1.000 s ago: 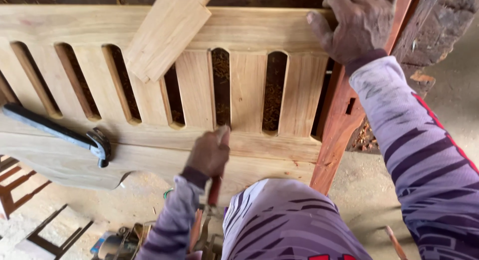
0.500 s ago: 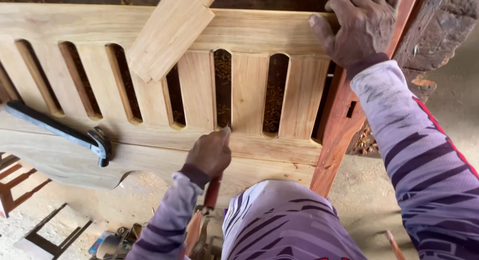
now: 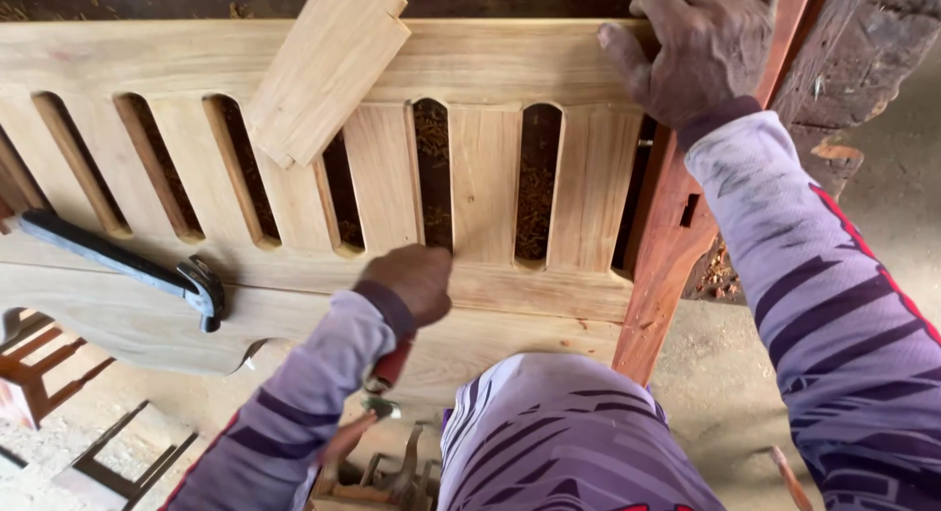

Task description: Clean and refine the joints of a wooden headboard frame using a small hand tool.

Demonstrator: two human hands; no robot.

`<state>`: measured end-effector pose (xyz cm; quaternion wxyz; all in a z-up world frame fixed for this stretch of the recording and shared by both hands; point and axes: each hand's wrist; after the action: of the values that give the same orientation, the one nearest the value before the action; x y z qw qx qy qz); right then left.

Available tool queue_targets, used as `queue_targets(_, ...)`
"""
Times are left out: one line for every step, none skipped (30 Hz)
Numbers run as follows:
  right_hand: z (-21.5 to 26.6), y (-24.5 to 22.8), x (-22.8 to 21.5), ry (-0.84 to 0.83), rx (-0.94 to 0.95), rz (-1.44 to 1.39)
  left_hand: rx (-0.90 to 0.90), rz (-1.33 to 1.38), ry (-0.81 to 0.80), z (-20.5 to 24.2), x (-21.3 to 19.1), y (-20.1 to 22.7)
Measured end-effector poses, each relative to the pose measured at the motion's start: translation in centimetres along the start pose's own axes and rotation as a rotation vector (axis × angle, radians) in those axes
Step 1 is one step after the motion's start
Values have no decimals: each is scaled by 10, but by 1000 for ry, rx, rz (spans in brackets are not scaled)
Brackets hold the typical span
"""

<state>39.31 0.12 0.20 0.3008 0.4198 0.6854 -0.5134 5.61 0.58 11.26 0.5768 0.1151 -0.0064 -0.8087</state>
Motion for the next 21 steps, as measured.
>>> queue_targets(4, 1, 1, 2, -11, 13, 28, -18, -10, -1, 1, -2)
queue_targets(8, 1, 2, 4, -23, 26, 56, -36, -20, 0, 3, -5)
queue_targets(11, 0, 3, 4, -22, 25, 56, -37, -20, -6, 4, -8)
queue_targets(13, -1, 2, -8, -11, 15, 40, -36, -26, -11, 3, -11)
queue_targets(10, 2, 2, -8, -6, 16, 30, -41, -18, -20, -3, -13)
queue_targets(3, 3, -1, 3, -11, 26, 36, -46, -4, -22, -8, -14)
queue_targets(2, 1, -2, 4, -14, 57, 58, -55, -32, -23, -7, -15)
queue_targets(3, 0, -2, 5, -18, 88, 80, -65, -60, -24, -4, -16)
queue_targets(10, 8, 6, -1, -12, 88, 82, -66, -68, -26, -7, -14)
queue_targets(18, 15, 13, -13, 6, 8, 99, -51, -121, -26, -10, -12)
queue_targets(22, 19, 22, -23, 16, -85, 102, -27, -170, -21, -12, -13)
queue_targets(16, 2, 12, -28, 13, -98, 91, -19, -175, -18, -4, -13)
queue_targets(0, -6, 0, 3, -8, -70, 49, -21, -112, -25, -9, -11)
queue_targets(-16, -13, -11, 34, -30, -41, 8, -21, -48, -33, -14, -9)
queue_targets(-17, -10, -13, 32, -22, -34, 16, -28, -53, -33, -13, -12)
queue_targets(-16, -8, -13, 42, -29, 43, 90, -54, -62, -35, -11, -15)
queue_targets(-10, -10, -12, 41, -37, 107, 157, -69, -82, -31, -1, -20)
queue_targets(5, -6, -5, 27, -31, 102, 158, -64, -97, -34, 5, -21)
queue_targets(11, -2, 3, -7, 10, 45, 142, -52, -62, -36, 8, -24)
queue_targets(15, 1, 9, -44, 50, -11, 125, -40, -28, -36, 9, -26)
queue_targets(3, -3, 1, -26, 38, 0, 129, -45, -5, -38, 1, -25)
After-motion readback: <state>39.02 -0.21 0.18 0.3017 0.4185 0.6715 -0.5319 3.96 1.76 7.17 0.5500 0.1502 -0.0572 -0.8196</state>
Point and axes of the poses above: each hand's wrist, its own z-axis away from the middle knuckle, its own x-axis out of the palm, y = z × x, and after that the axes turned 4 degrees about x, right-handed
